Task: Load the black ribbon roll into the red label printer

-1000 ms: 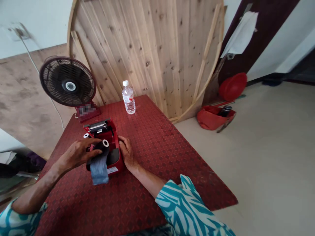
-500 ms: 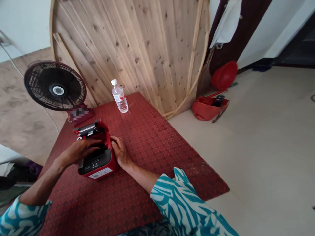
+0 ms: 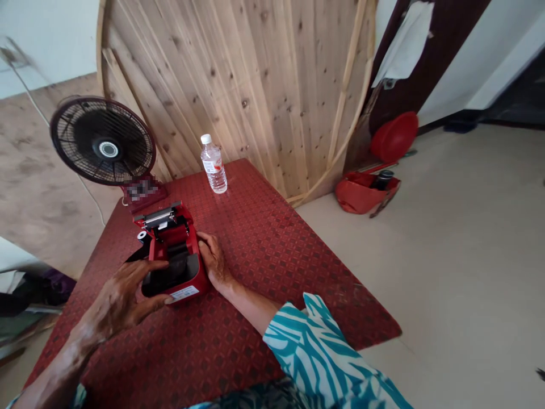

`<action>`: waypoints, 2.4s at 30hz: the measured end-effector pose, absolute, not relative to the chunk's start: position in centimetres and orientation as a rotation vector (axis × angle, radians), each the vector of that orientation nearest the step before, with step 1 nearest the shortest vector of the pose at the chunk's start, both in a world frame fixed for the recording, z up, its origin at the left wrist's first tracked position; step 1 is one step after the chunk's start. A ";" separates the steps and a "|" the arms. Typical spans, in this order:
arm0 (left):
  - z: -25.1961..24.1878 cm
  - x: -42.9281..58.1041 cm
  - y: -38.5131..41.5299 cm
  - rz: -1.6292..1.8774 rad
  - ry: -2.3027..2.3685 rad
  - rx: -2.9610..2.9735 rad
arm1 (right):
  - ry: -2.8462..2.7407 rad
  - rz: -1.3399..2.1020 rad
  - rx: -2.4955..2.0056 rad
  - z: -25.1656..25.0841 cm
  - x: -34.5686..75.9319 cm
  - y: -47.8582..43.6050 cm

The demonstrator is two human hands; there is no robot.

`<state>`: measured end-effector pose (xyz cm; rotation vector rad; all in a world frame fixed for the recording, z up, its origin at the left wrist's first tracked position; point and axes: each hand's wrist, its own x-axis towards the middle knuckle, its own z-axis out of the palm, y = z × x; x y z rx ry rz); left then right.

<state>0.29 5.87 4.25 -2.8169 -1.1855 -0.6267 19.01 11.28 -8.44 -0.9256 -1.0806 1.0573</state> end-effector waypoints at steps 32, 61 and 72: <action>2.4 0.3 2.9 -0.844 -0.901 -2.627 | -1.060 1.099 -0.933 -3.4 20.1 11.2; -1.7 -2.4 6.4 -2.259 -2.592 -2.455 | -0.864 1.268 -0.912 -7.7 19.1 10.3; -2.5 -2.2 6.8 -2.778 -2.862 -2.226 | -0.886 1.240 -0.907 -8.7 19.2 10.6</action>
